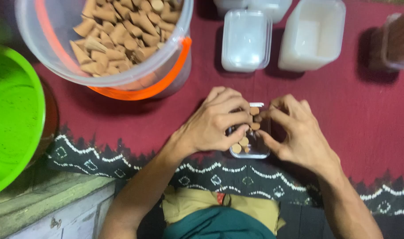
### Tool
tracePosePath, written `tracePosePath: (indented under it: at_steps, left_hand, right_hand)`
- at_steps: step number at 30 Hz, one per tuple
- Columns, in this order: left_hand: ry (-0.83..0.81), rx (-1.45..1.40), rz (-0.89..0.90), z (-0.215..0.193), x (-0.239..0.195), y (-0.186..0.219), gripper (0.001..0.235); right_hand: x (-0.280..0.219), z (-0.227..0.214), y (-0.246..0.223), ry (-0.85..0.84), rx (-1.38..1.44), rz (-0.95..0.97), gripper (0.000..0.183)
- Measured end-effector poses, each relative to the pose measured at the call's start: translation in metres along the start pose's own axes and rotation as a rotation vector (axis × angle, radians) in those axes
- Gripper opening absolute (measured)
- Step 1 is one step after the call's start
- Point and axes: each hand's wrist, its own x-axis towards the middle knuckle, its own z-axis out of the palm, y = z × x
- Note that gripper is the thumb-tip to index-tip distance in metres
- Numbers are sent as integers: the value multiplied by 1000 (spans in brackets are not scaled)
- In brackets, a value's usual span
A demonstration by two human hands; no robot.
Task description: The person scoops small, brown, conical cookies from a large orange-lidded bucket and places them into a small, clear plastic container. They then arrange the cookies neatly inside the container by hand.
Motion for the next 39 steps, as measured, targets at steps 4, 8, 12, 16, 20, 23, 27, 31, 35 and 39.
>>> tracePosePath:
  at_steps: [4,8,12,16,20,23,27,31,35,39]
  left_hand:
    - [20,21,-3,2,-3,-1,7]
    - [41,2,-4,1,-5,2,4]
    - [65,-5,-14,0,-8,6,8]
    - [62,44,-20,4,-15,0,17]
    - [76,33,-8,1,-20,0,19]
    - [175,-6,36,-36,-17,23,15]
    - [344,-104,148,-156,-1,76,10]
    - [460,70,-3,-222,1,50,9]
    - [182,368,-293,-242,13,-35,11]
    - [-146,386,-801,-241,14,-51,14]
  right_hand:
    - [1,-4,-7,54,11,-57,27]
    - [2,-6,-15,103,58,-65,22]
    - [2,-8,-17,134,168,-70,11]
    - [1,-6,-15,153,210,-82,12]
    - [4,-6,-17,140,301,-45,9]
    - [11,-19,-31,111,293,-94,8]
    - [31,-49,-60,101,238,-172,6]
    - [79,-79,-111,111,243,-241,7]
    - [152,-90,-160,127,121,-316,11]
    - [230,-70,-177,-29,28,-252,20]
